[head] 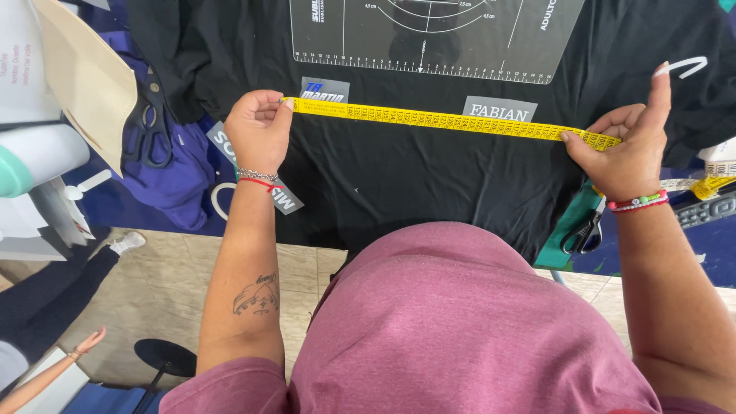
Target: The person measures the width of a black t-shirt using a yellow tape measure and a clear plastic ruler. They then use scissors to cut small pieces of white tape and place them on the shirt to mark specific measurements.
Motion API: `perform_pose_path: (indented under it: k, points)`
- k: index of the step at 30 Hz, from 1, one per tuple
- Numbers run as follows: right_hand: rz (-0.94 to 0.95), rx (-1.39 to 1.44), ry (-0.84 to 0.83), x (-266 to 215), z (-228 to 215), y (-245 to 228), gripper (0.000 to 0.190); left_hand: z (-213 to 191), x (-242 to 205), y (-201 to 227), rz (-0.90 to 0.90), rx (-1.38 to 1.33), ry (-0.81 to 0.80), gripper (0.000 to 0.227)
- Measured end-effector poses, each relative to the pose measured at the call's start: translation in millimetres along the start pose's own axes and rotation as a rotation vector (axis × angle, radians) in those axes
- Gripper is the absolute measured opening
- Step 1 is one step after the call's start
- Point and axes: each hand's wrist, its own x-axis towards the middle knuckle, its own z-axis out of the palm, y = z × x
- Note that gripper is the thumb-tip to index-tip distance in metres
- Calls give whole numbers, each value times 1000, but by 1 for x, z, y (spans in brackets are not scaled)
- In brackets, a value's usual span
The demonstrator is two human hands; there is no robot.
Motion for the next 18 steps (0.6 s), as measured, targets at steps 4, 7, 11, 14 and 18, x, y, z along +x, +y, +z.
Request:
perform_pose_path:
  k: [4, 7, 11, 14, 18]
  points:
    - [19, -21, -8, 0, -1, -2, 118, 1, 0, -7, 42, -5, 13, 6]
    - [-1, -53, -15, 0, -2, -4, 118, 0, -1, -5, 156, 72, 41, 11]
    - [-4, -53, -18, 1, -2, -8, 118, -1, -1, -3, 174, 86, 40, 16]
    - [-5, -42, -23, 1, -2, -9, 118, -3, -2, 3, 256, 144, 58, 18]
    - [17, -37, -27, 1, -2, -11, 118, -3, -11, 38, 480, 293, 156, 26]
